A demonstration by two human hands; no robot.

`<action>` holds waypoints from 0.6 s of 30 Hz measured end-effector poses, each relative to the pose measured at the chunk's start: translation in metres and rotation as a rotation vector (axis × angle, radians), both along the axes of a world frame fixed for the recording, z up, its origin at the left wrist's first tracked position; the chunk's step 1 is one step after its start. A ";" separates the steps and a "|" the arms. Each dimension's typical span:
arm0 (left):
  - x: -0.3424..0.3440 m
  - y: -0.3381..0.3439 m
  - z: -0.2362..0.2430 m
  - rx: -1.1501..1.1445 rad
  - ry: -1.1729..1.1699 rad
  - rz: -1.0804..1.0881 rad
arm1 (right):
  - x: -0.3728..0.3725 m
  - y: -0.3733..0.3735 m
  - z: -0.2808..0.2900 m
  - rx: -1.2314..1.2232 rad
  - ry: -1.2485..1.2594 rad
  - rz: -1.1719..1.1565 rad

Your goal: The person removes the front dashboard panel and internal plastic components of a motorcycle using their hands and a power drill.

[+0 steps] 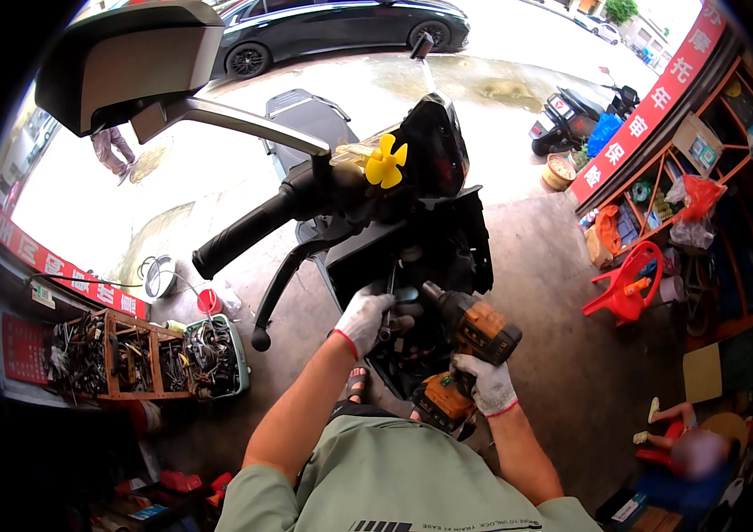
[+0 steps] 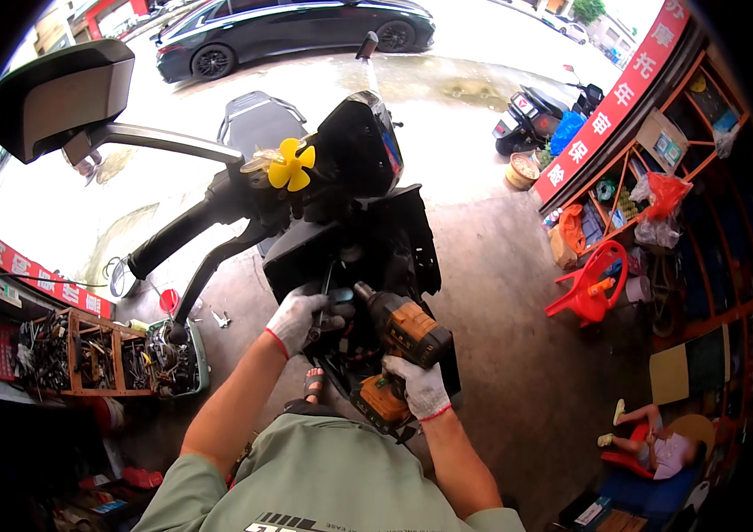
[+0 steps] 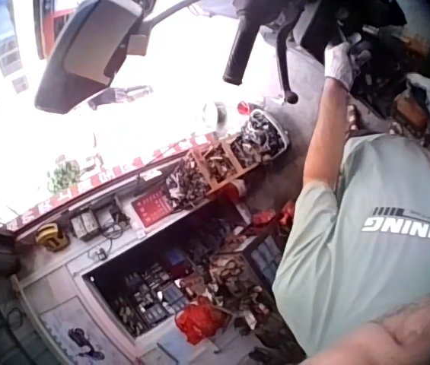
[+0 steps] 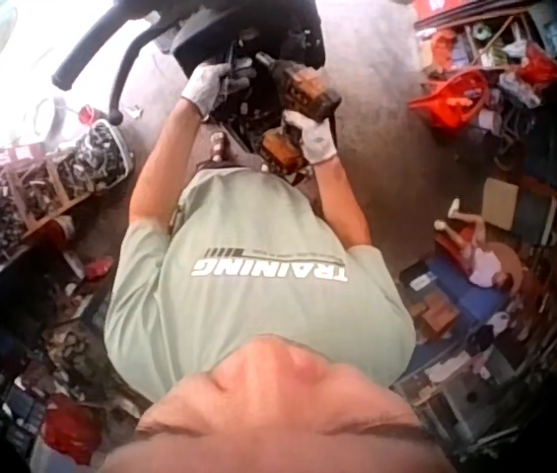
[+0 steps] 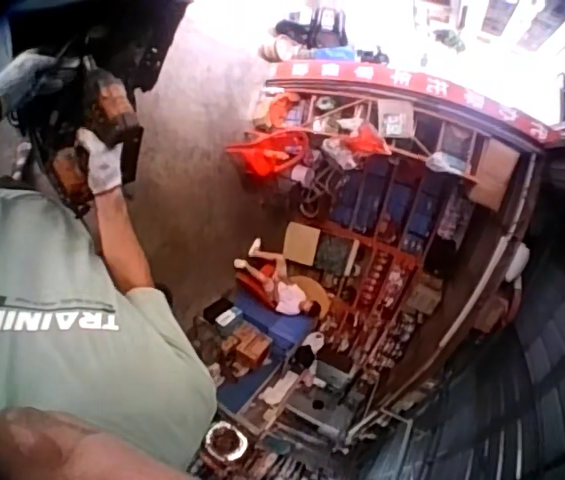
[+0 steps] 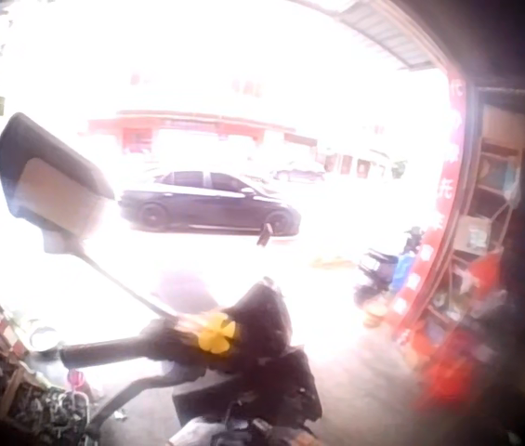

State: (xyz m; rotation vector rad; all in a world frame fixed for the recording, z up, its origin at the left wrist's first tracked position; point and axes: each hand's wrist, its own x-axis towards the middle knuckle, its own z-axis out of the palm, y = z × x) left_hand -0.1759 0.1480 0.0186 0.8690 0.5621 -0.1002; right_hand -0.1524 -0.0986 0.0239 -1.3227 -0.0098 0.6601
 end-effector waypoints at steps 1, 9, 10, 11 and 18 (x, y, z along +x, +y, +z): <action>0.001 -0.007 0.001 0.057 -0.005 0.029 | 0.000 0.000 -0.002 0.013 0.000 -0.016; 0.030 0.048 -0.040 1.754 -0.081 -0.285 | -0.002 -0.001 0.002 0.060 0.074 -0.038; 0.034 0.046 -0.025 1.738 -0.023 -0.380 | -0.001 -0.003 0.001 0.058 0.065 -0.042; 0.037 0.042 -0.010 1.680 0.052 -0.428 | 0.000 -0.003 -0.001 0.053 0.058 -0.044; 0.068 0.054 -0.052 2.101 -0.023 0.085 | 0.000 -0.001 -0.002 0.043 0.040 -0.024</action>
